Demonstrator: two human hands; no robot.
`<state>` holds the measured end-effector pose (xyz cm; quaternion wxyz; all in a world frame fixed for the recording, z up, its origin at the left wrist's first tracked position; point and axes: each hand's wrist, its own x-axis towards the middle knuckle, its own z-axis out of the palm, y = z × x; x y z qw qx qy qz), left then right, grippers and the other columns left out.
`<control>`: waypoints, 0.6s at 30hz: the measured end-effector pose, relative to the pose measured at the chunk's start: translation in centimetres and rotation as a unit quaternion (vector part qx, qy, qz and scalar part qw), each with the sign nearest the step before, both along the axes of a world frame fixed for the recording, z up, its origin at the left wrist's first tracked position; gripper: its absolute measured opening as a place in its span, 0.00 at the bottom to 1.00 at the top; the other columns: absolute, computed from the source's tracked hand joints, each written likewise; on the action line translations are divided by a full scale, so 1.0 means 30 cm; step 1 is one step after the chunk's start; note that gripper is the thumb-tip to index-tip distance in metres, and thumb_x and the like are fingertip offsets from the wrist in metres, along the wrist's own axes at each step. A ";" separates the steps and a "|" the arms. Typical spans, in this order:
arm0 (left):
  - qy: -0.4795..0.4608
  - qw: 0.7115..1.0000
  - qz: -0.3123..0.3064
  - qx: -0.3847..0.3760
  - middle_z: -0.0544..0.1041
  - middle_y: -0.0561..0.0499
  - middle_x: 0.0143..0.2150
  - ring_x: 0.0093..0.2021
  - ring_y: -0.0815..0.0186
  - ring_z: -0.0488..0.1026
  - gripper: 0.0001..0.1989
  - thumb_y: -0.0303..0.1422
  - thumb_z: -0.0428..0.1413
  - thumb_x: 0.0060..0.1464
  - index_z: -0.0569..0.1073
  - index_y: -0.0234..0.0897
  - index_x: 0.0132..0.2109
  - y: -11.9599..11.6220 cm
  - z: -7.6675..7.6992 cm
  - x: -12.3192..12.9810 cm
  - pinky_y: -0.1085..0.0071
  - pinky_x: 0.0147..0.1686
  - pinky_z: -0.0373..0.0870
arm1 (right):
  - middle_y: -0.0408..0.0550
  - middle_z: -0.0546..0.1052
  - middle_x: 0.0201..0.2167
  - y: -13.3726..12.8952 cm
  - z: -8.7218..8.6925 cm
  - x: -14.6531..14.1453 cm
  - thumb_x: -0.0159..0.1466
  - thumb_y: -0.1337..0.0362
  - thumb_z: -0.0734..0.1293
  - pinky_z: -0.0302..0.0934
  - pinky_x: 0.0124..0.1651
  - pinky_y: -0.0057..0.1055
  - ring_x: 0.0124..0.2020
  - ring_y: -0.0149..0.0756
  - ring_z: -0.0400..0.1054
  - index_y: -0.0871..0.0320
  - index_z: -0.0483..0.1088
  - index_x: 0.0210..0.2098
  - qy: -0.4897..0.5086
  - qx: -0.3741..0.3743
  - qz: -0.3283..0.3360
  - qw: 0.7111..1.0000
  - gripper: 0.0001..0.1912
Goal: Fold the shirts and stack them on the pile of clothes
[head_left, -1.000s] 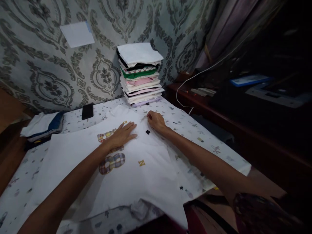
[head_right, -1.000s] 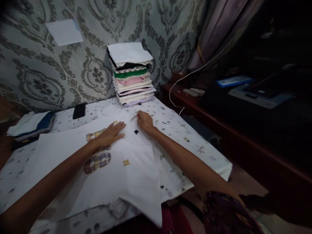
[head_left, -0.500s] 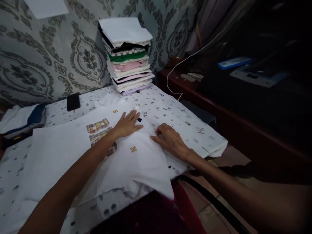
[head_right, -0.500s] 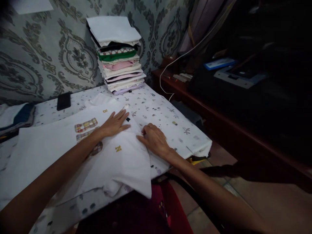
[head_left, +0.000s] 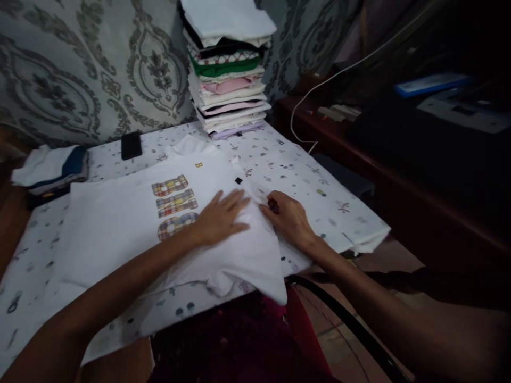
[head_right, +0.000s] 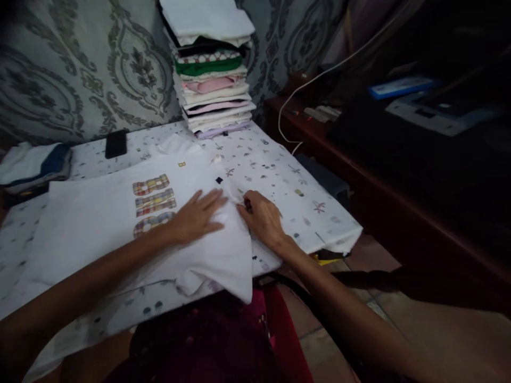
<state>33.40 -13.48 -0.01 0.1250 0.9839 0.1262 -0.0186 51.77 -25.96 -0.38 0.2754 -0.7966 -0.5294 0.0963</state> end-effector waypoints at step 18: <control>0.154 0.964 0.175 -0.127 0.75 0.48 0.44 0.44 0.60 0.72 0.09 0.40 0.54 0.62 0.73 0.40 0.44 -0.105 0.265 -0.848 0.63 0.46 0.69 | 0.54 0.77 0.47 -0.207 0.084 -0.300 0.70 0.65 0.60 0.69 0.49 0.41 0.48 0.43 0.70 0.52 0.67 0.58 -0.033 0.047 0.489 0.871 0.18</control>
